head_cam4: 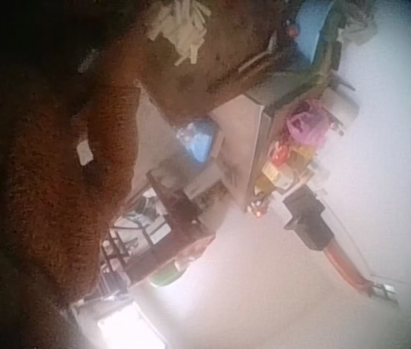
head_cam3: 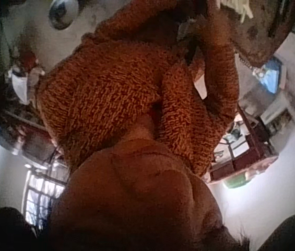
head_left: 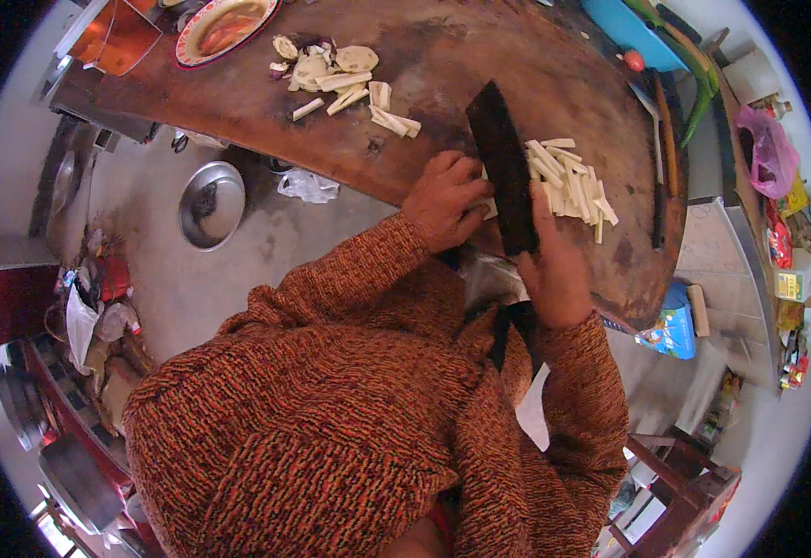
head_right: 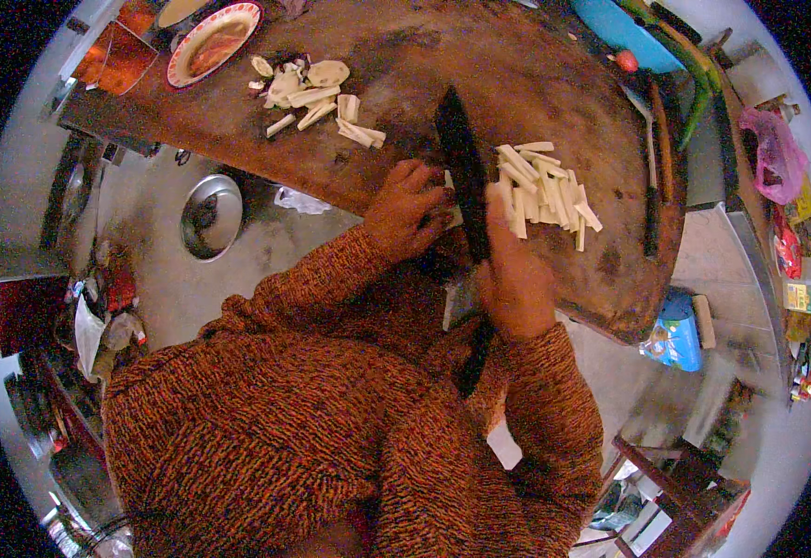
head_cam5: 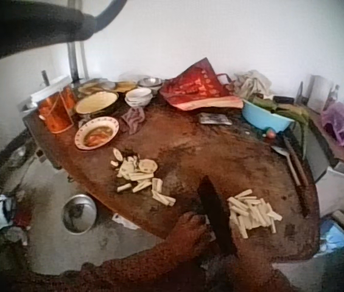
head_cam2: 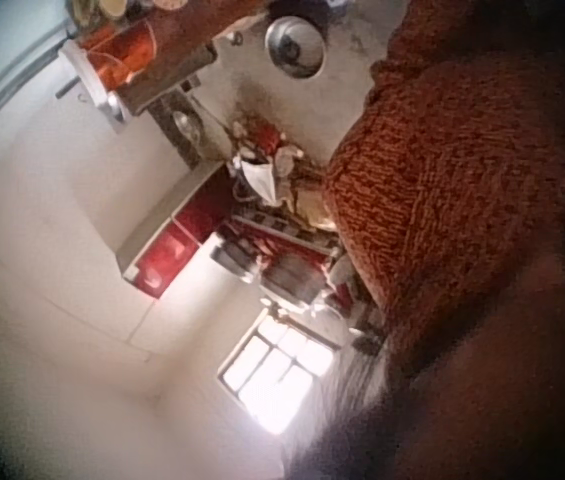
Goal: The person uses a large cleaver to slice rectangular blocks of a white vegetable into thin strips on a wooden cutting board. The person holds the vegetable with their left hand and chops with their right hand, accumulating a pile of cut strips on the board.
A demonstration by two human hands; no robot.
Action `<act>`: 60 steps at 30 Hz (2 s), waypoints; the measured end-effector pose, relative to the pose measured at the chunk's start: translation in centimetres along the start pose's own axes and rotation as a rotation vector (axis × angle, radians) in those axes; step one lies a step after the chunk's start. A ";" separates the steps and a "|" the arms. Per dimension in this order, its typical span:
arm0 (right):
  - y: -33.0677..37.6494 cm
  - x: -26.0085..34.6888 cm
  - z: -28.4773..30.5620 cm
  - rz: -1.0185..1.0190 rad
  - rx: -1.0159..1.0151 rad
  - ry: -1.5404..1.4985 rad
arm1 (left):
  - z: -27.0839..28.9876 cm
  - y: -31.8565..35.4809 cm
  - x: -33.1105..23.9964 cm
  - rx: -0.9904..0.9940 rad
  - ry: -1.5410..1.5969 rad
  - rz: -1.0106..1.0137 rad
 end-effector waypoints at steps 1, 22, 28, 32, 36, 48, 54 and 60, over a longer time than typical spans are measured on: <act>-0.2 -0.3 0.0 0.071 -0.104 -0.005 | 0.1 -0.1 0.0 0.002 0.013 0.002; 0.5 1.7 1.7 0.009 0.071 0.076 | -0.4 0.1 0.9 -0.066 0.018 -0.045; -2.5 0.7 -0.1 0.074 -0.076 -0.113 | 0.3 0.0 1.0 -0.050 0.065 -0.034; -2.5 0.5 1.0 0.062 -0.165 -0.102 | 0.2 0.2 1.4 -0.124 0.133 -0.012; -0.7 1.2 2.7 0.085 -0.112 -0.105 | 0.2 0.4 1.0 -0.150 0.109 0.019; -0.6 2.0 0.1 0.121 -0.047 0.182 | -0.1 0.4 0.5 -0.135 -0.039 0.039; -2.4 1.3 0.2 0.084 -0.050 -0.029 | 0.3 0.4 0.5 -0.121 -0.007 0.049; -1.8 1.0 1.9 0.084 -0.115 -0.088 | 0.7 1.2 0.8 -0.227 0.074 0.028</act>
Point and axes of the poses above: each hand's wrist, its own y-axis away from the middle knuckle, its own z-axis out of the back of the hand, x = y × z, the point moved 1 cm from there along -y, towards the middle knuckle, and after that the axes turned 15 degrees about y, right-handed, at the moved point
